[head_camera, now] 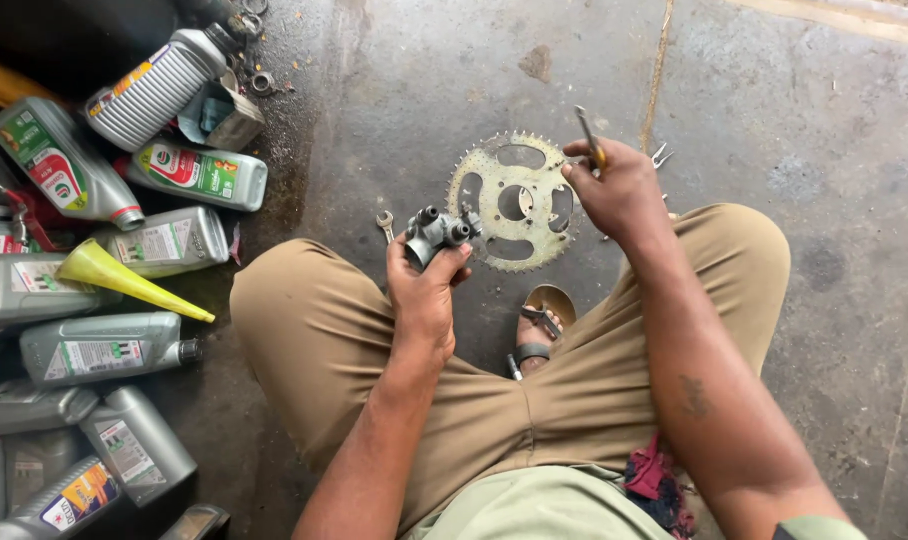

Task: Using a screwdriver to adjust and disassemble parts of a motorcycle carburetor while sitting on a workshop floor.

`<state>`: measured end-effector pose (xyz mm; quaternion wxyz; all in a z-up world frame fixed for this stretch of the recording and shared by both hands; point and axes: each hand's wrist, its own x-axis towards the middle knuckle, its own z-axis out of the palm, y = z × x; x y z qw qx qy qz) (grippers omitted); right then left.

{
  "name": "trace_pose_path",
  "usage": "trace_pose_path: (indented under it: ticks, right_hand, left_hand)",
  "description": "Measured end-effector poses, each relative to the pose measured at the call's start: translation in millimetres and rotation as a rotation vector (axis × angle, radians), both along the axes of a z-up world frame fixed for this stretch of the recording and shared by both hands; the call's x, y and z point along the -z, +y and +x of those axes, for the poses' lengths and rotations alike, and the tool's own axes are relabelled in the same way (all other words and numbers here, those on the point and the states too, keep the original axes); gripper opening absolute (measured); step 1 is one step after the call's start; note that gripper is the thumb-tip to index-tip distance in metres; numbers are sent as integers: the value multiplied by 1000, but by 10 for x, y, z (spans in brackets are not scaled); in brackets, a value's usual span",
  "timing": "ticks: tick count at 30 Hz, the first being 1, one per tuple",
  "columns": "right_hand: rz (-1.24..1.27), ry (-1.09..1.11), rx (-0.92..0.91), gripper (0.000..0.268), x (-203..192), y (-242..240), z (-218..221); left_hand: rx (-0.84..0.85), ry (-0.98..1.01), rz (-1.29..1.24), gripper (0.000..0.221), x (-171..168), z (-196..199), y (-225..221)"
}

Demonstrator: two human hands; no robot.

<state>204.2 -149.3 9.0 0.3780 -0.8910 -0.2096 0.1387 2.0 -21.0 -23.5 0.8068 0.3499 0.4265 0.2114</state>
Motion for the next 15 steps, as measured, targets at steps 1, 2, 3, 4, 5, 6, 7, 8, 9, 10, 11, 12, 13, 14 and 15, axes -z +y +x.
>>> trace_pose_path:
  ticks: [1, 2, 3, 4, 5, 6, 7, 8, 9, 10, 11, 12, 13, 14, 15]
  right_hand:
    - [-134, 52, -43, 28, 81, 26, 67]
    - [-267, 104, -87, 34, 159, 50, 135]
    - [-268, 103, -83, 34, 445, 10, 159]
    - [-344, 85, -165, 37, 725, -31, 185]
    - [-416, 59, -247, 42, 993, -41, 249]
    - [-414, 51, -245, 42, 878, 48, 233]
    - [-433, 24, -297, 47, 784, 113, 169]
    - [-451, -2, -350, 53, 696, 180, 104]
    - [-453, 5, -354, 53, 701, 200, 69]
    - [-426, -20, -347, 54, 705, 222, 34]
    - [-396, -51, -337, 54, 698, 259, 23]
    - [-395, -49, -340, 54, 704, 264, 47]
    - [-362, -77, -281, 44, 703, 252, 82]
    - [-330, -104, -223, 35, 701, 243, 116]
    - [-330, -107, -226, 35, 775, 159, 241]
  left_hand:
    - [0, -12, -9, 55, -6, 11, -7]
    - [-1, -24, -18, 53, -14, 24, -15]
    - [3, -25, -20, 53, -25, 18, -25]
    - [5, -28, -29, 52, -42, 13, -34]
    - [5, -38, -34, 51, -60, 37, -21]
    - [6, -46, -30, 51, -42, 67, 4]
    - [10, -20, -22, 51, -20, 53, 5]
    - [14, 5, -13, 51, 9, 37, 8]
    - [11, 13, -16, 51, 14, 12, 15]
    - [5, -2, -36, 48, 18, -12, 23]
    - [1, -22, -53, 46, 20, -15, 46]
    - [-2, -20, -52, 46, 34, -37, 63]
    - [-15, -53, -80, 44, 48, -46, 72]
    - [-28, -86, -107, 41, 61, -54, 83]
    - [-32, -89, -107, 41, 35, -43, 88]
